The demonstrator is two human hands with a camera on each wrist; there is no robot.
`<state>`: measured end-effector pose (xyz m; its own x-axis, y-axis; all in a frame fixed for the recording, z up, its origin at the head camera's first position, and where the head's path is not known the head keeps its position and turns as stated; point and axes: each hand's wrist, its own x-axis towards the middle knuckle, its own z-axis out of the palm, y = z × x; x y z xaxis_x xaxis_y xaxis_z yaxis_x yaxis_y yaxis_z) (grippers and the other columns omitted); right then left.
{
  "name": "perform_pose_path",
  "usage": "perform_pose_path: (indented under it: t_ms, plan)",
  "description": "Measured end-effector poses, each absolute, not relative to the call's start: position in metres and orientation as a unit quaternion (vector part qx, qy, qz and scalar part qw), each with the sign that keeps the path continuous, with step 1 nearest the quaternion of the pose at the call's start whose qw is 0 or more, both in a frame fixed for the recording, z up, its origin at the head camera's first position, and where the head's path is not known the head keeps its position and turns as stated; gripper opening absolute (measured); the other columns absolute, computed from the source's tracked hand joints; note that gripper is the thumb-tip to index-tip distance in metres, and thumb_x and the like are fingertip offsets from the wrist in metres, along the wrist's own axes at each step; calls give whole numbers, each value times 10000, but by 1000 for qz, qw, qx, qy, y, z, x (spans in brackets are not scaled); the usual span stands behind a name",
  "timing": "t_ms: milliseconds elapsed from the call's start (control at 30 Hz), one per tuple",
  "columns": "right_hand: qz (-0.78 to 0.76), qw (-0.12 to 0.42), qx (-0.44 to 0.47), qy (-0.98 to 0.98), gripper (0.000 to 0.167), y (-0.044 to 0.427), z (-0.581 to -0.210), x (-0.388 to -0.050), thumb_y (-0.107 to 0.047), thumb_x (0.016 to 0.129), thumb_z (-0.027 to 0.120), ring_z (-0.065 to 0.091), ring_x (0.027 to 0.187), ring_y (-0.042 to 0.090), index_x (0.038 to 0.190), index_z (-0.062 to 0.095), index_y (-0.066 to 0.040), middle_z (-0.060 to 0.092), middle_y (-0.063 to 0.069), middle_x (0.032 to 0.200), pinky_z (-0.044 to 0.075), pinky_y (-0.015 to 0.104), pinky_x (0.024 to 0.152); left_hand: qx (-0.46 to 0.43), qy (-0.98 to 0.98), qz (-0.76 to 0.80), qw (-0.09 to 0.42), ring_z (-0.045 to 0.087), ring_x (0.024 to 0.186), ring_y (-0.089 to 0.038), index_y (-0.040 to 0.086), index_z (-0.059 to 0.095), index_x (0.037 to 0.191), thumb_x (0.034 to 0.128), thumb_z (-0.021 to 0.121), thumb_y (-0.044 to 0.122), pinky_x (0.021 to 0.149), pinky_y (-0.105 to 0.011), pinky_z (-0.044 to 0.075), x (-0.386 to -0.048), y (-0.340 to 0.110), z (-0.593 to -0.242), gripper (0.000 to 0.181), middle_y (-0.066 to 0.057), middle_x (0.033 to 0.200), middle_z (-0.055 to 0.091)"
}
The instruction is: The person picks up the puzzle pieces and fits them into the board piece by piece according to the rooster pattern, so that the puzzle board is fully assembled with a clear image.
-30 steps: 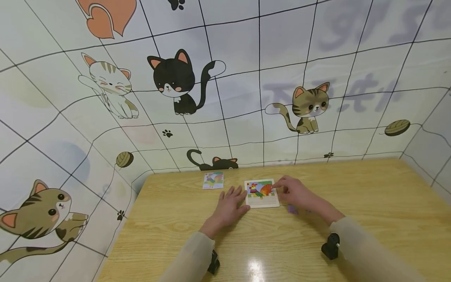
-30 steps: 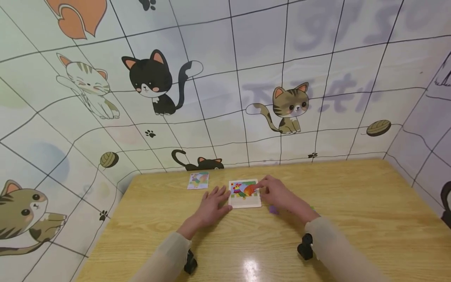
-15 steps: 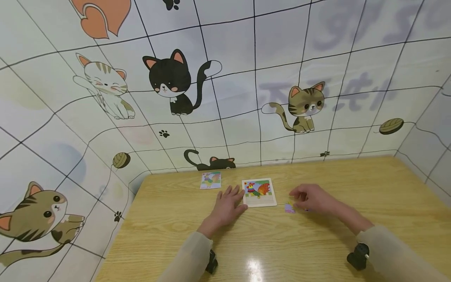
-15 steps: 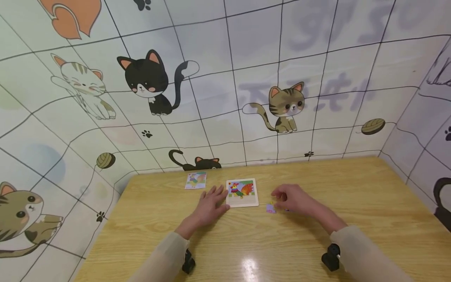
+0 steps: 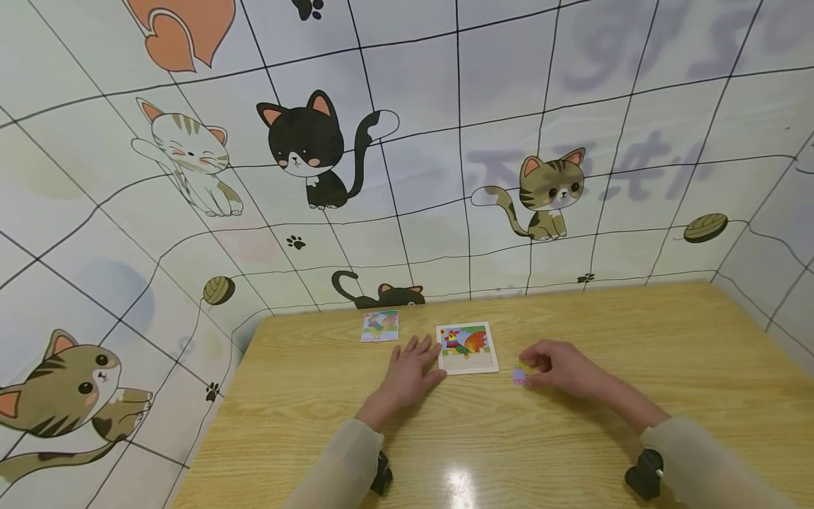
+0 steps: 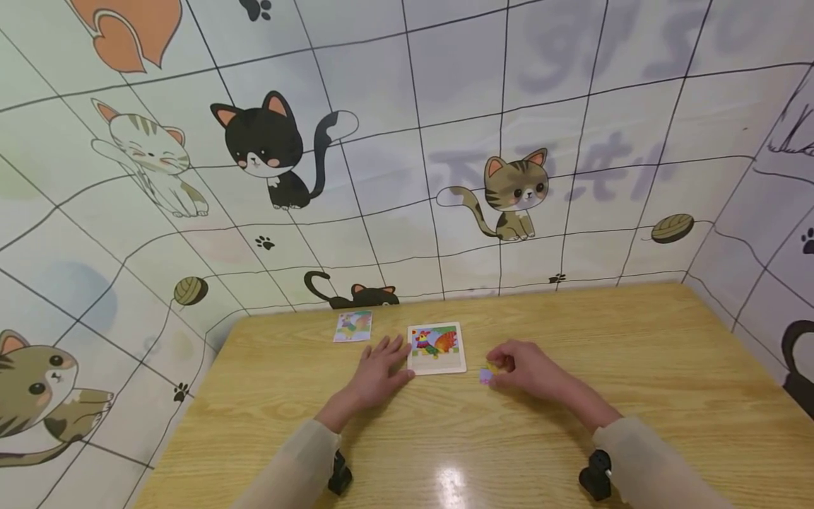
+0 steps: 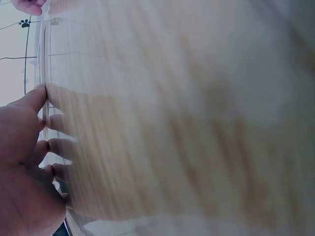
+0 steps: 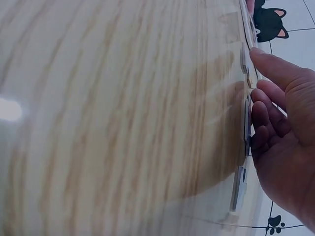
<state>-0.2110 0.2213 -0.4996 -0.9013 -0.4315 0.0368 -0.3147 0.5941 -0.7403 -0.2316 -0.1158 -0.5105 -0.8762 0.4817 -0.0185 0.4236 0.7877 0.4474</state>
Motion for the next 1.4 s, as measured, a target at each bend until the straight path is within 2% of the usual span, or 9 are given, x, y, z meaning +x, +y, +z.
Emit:
perform_pose_path:
  t_ms: [300,500,800,1133,1400]
  plan:
    - [-390,60,-198,897,344,218,-507,-212,-229,836,865,483,802,126,1081,710,-44,579,-13,922,440,269,678,237,944,218,68,209,1532,-389,99,469,1548,1046,582,394,1187,-654,128,-231,-116,-509,593,-130,1642,326]
    - [-397,71,-180,897,331,216,-506,-212,-205,829,871,477,803,165,1052,681,-51,573,6,921,428,282,670,239,944,217,69,218,1527,-399,86,471,1544,1045,590,377,1183,-658,138,-230,-115,-508,590,-145,1639,330]
    - [-410,84,-179,890,359,217,-500,-214,-146,819,873,509,772,156,1030,592,-70,583,12,890,454,268,656,239,945,214,67,235,1522,-403,81,478,1539,1038,600,380,1176,-664,154,-230,-115,-507,596,-154,1632,344]
    - [-427,89,-187,880,150,207,-485,-224,-17,896,758,579,778,183,972,636,-58,633,8,855,493,285,623,238,944,219,65,230,1523,-405,88,476,1542,1045,589,376,1178,-664,147,-231,-118,-508,584,-153,1632,342]
    - [-460,90,-207,859,116,180,-486,-234,4,920,710,585,795,197,1008,637,-14,637,27,875,487,287,638,242,941,228,66,221,1524,-410,84,472,1543,1042,596,372,1176,-669,138,-231,-117,-509,591,-156,1634,336]
